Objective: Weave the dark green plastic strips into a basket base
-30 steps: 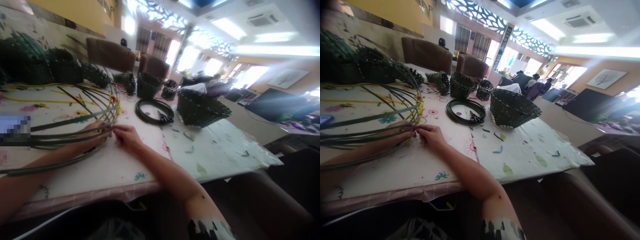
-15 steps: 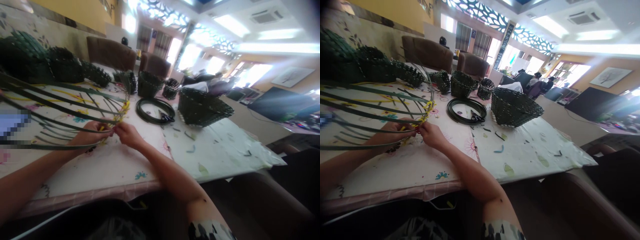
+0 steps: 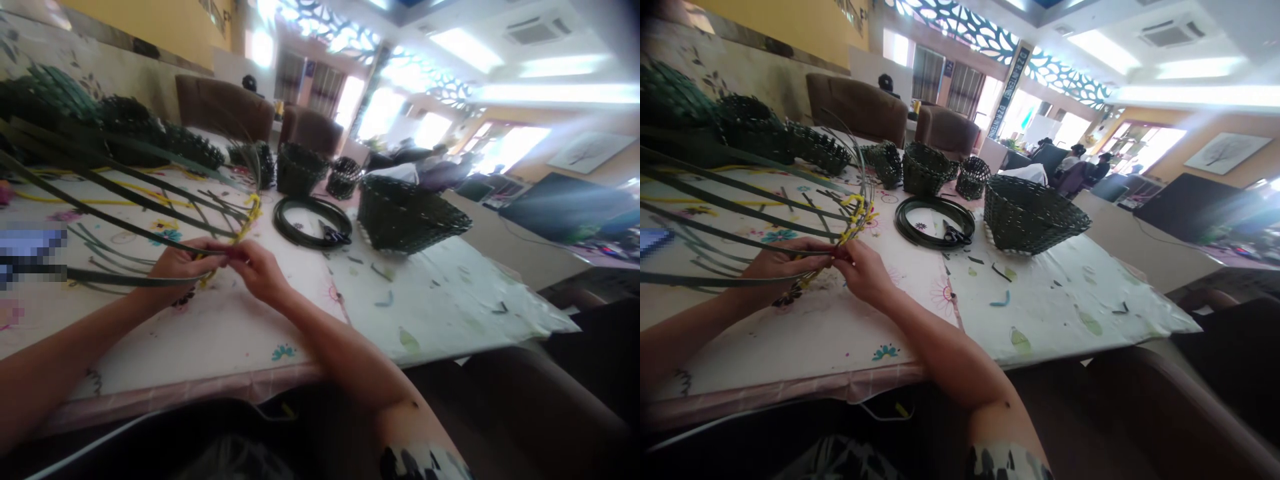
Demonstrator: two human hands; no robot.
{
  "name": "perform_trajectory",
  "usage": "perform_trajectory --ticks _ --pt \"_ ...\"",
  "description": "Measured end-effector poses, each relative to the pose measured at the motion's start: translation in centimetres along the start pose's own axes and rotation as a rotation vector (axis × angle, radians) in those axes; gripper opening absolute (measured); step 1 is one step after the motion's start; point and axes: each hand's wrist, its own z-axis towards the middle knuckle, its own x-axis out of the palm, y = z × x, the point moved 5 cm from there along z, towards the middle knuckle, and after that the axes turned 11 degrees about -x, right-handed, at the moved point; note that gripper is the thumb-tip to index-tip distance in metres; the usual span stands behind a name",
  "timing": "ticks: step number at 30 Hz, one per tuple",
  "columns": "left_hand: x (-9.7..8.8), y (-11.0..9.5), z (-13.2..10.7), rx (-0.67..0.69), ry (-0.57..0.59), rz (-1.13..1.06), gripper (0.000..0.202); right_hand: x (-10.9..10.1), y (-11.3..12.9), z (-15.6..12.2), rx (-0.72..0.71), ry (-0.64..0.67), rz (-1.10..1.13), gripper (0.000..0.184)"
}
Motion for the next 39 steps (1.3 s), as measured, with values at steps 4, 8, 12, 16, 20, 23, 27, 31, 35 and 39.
perform_trajectory --ticks 4,8,12,16,20,23,27,31,35,39 --pt "0.1 -0.4 -0.2 0.035 -0.035 0.074 0.037 0.5 -0.5 -0.6 0.126 -0.024 0.283 0.02" --pt "0.1 -0.6 -0.2 0.075 -0.056 0.165 0.039 1.6 -1.5 -1.3 0.384 0.026 0.68 0.032" --pt "0.0 -0.1 0.0 0.021 -0.038 0.127 0.039 0.7 -0.7 -1.1 0.24 -0.032 0.426 0.028" --pt "0.0 0.0 0.0 -0.02 -0.049 0.08 0.04 -0.2 1.2 -1.1 0.071 -0.114 0.069 0.013" --pt "0.3 -0.4 -0.3 0.0 -0.031 0.099 0.038 0.2 0.6 -1.3 0.221 -0.134 0.22 0.012" --pt "0.3 -0.4 -0.4 0.003 -0.041 0.123 0.039 1.3 -0.7 -1.7 0.432 -0.099 0.582 0.017" --pt "0.3 -0.3 -0.4 -0.001 -0.052 0.107 0.037 1.6 -1.3 -1.8 0.47 -0.049 0.674 0.017" --pt "0.1 0.4 -0.1 -0.088 -0.061 -0.034 0.038 -0.3 0.4 -1.1 0.051 -0.098 -0.027 0.01" --pt "0.0 0.9 0.0 -0.155 -0.066 -0.159 0.036 -0.6 2.4 -0.8 -0.297 -0.046 -0.702 0.024" --pt "0.4 1.1 -0.1 -0.159 0.006 -0.28 0.03 0.1 2.5 -0.6 -0.457 0.071 -0.908 0.031"
